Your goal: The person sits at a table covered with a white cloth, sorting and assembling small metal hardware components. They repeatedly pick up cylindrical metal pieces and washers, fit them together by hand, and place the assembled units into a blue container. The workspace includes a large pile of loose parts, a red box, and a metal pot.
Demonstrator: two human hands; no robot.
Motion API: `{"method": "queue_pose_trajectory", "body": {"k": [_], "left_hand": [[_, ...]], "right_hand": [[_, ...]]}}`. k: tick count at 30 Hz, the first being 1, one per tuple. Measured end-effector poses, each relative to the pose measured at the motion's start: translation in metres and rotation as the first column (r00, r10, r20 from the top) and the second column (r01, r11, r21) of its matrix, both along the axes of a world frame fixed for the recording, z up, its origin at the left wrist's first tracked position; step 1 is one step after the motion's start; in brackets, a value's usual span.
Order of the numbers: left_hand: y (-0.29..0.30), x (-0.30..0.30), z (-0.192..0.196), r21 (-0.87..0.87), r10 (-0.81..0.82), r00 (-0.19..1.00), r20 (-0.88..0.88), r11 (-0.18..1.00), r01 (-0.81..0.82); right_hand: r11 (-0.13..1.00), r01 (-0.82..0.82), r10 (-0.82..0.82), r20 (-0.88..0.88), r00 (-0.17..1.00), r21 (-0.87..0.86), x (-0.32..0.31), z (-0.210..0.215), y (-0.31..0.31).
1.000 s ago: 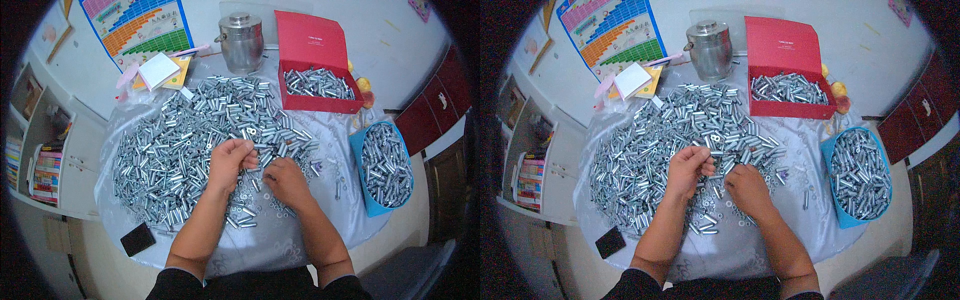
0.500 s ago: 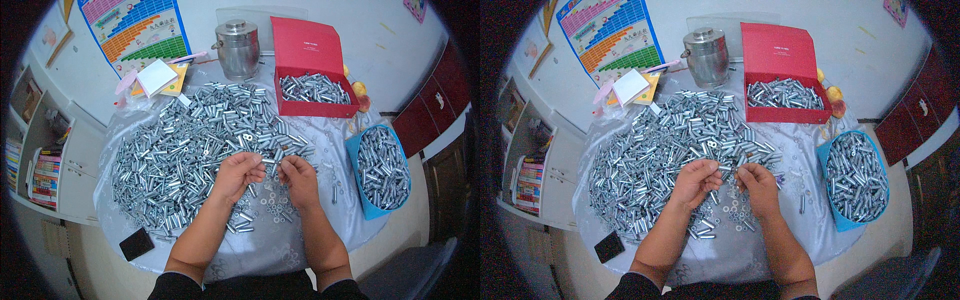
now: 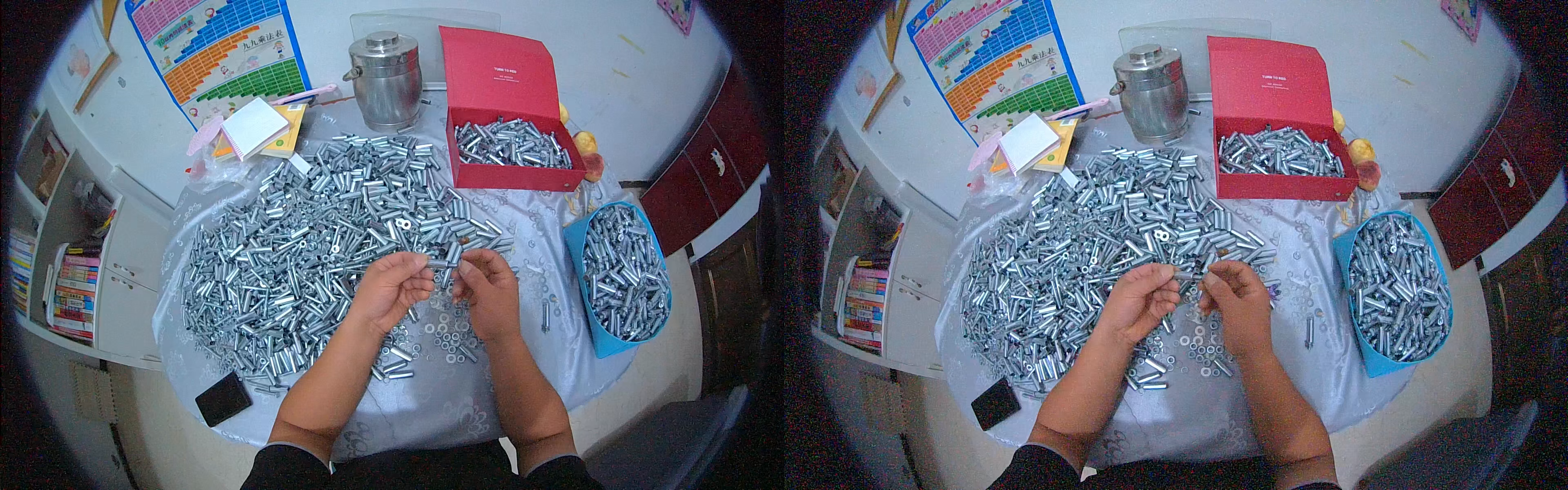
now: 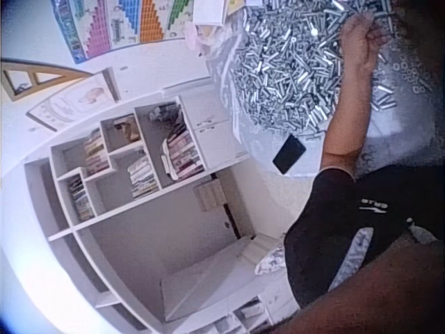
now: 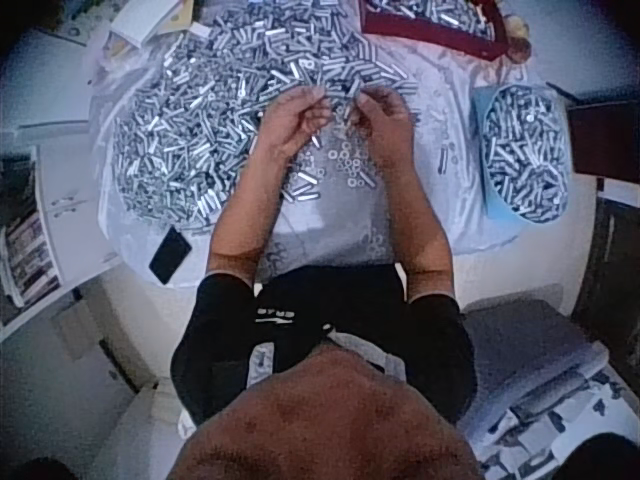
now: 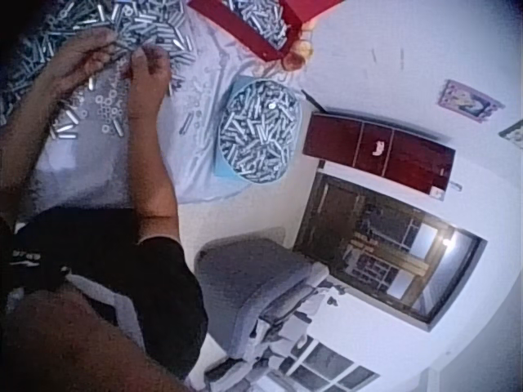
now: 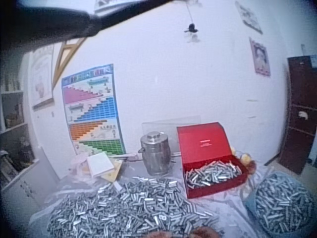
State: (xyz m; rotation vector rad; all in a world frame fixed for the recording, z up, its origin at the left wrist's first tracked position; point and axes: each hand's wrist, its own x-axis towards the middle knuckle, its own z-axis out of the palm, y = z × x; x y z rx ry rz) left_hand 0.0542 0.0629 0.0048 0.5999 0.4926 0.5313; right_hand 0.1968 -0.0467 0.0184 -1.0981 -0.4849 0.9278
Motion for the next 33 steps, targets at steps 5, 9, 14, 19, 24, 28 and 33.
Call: {"method": "queue_pose_trajectory", "body": {"k": [5,9,14,19,24,28,33], "left_hand": [[-0.002,0.001,0.002,-0.002,0.014,1.0,-0.017,1.0,-0.014],[-0.002,0.001,0.001,0.012,0.037,0.999,-0.015,0.999,-0.037],[-0.004,0.002,0.006,0.015,0.052,0.998,-0.036,0.999,-0.052],[-0.006,0.003,0.01,-0.016,0.034,0.999,-0.008,0.999,-0.034],[0.003,-0.002,0.009,-0.024,0.092,0.996,-0.016,0.995,-0.092],[0.008,-0.006,0.014,-0.046,0.138,0.99,0.018,0.989,-0.137],[0.009,-0.008,0.014,-0.058,0.145,0.989,0.037,0.988,-0.142]], "right_hand": [[0.998,0.057,-0.051,0.205,0.977,-0.02,-0.003,0.002,-0.002],[0.997,0.076,-0.062,0.314,0.947,-0.034,-0.004,0.002,-0.003],[0.997,0.069,-0.058,0.309,0.949,-0.025,-0.006,0.0,-0.002],[0.997,0.068,-0.08,0.459,0.885,0.043,-0.004,-0.003,-0.001],[0.996,0.051,0.025,0.751,0.66,-0.078,0.005,0.012,-0.004],[0.943,-0.067,0.332,0.897,0.292,-0.327,0.018,-0.003,-0.01],[0.913,-0.056,0.408,0.904,0.128,-0.404,0.014,0.002,-0.011]]}}
